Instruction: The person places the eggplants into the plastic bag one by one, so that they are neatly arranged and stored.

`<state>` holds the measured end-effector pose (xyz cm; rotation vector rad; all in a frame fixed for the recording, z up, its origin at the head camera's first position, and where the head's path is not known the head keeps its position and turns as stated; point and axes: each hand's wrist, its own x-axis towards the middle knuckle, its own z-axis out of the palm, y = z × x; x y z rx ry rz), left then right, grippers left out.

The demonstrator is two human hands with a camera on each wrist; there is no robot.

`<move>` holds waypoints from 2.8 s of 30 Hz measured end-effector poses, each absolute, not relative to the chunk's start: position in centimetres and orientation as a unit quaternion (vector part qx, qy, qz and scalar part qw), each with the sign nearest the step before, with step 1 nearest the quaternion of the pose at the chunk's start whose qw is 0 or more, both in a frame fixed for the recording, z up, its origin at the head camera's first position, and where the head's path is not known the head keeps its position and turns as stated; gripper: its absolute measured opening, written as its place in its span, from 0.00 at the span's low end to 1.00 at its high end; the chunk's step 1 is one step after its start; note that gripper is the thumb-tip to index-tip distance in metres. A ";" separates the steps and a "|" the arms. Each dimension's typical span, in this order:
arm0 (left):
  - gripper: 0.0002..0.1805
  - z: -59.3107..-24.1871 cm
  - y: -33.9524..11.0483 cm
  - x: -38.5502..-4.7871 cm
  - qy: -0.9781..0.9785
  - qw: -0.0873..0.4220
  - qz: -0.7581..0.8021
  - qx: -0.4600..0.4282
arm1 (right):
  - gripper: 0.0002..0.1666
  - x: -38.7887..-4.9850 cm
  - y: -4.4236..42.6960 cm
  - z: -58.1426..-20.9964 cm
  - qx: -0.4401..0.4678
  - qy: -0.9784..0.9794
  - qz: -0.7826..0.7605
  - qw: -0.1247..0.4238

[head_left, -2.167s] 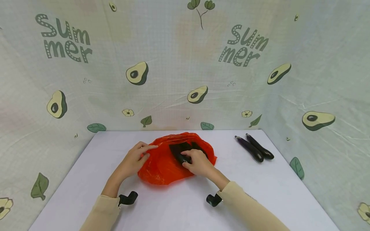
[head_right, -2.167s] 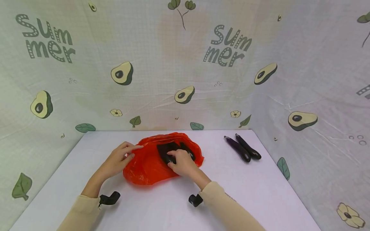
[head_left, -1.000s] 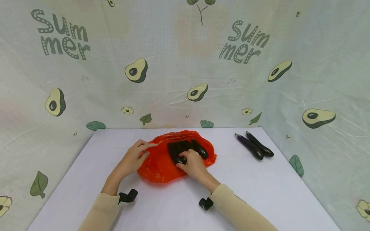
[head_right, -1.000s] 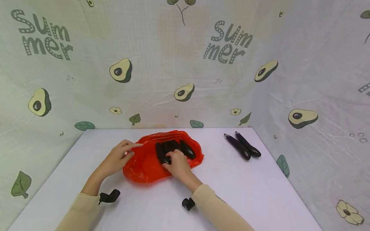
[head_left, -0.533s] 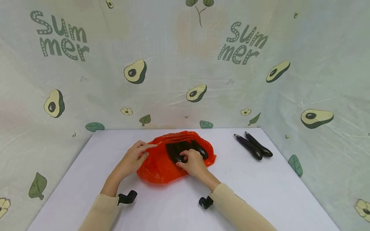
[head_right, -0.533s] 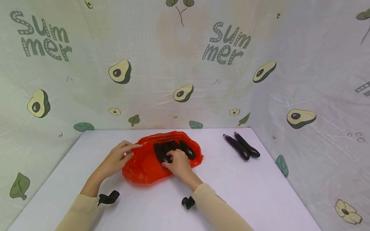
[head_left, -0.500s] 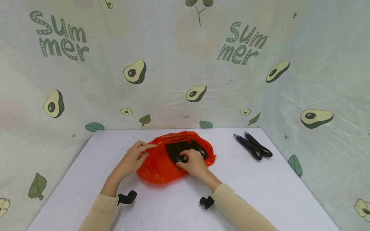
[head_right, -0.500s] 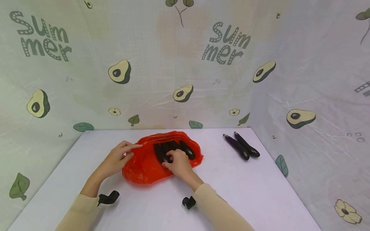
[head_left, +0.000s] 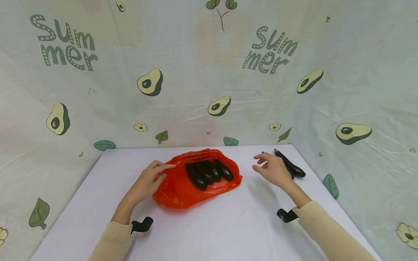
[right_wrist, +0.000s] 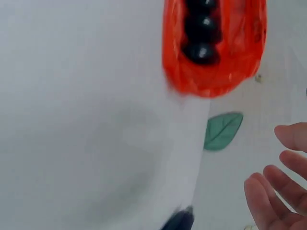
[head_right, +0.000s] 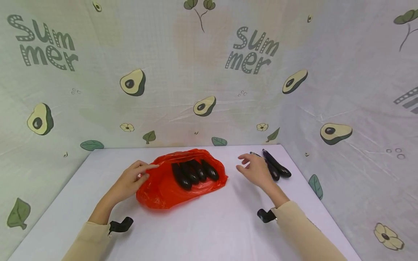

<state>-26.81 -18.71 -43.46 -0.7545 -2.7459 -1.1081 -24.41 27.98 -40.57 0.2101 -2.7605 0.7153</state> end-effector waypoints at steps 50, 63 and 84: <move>0.26 -43.2 -18.6 -26.5 -0.893 0.038 -0.379 -0.240 | 0.40 -25.6 39.6 -44.9 -0.022 -0.987 0.160 0.011; 0.25 -43.4 -18.5 -26.9 -0.893 0.041 -0.372 -0.252 | 0.38 -24.2 39.1 -44.0 -0.006 -0.985 0.171 0.014; 0.26 -43.3 -18.6 -26.6 -0.895 0.032 -0.371 -0.244 | 0.34 -21.3 33.3 -37.2 0.087 -0.979 0.170 0.066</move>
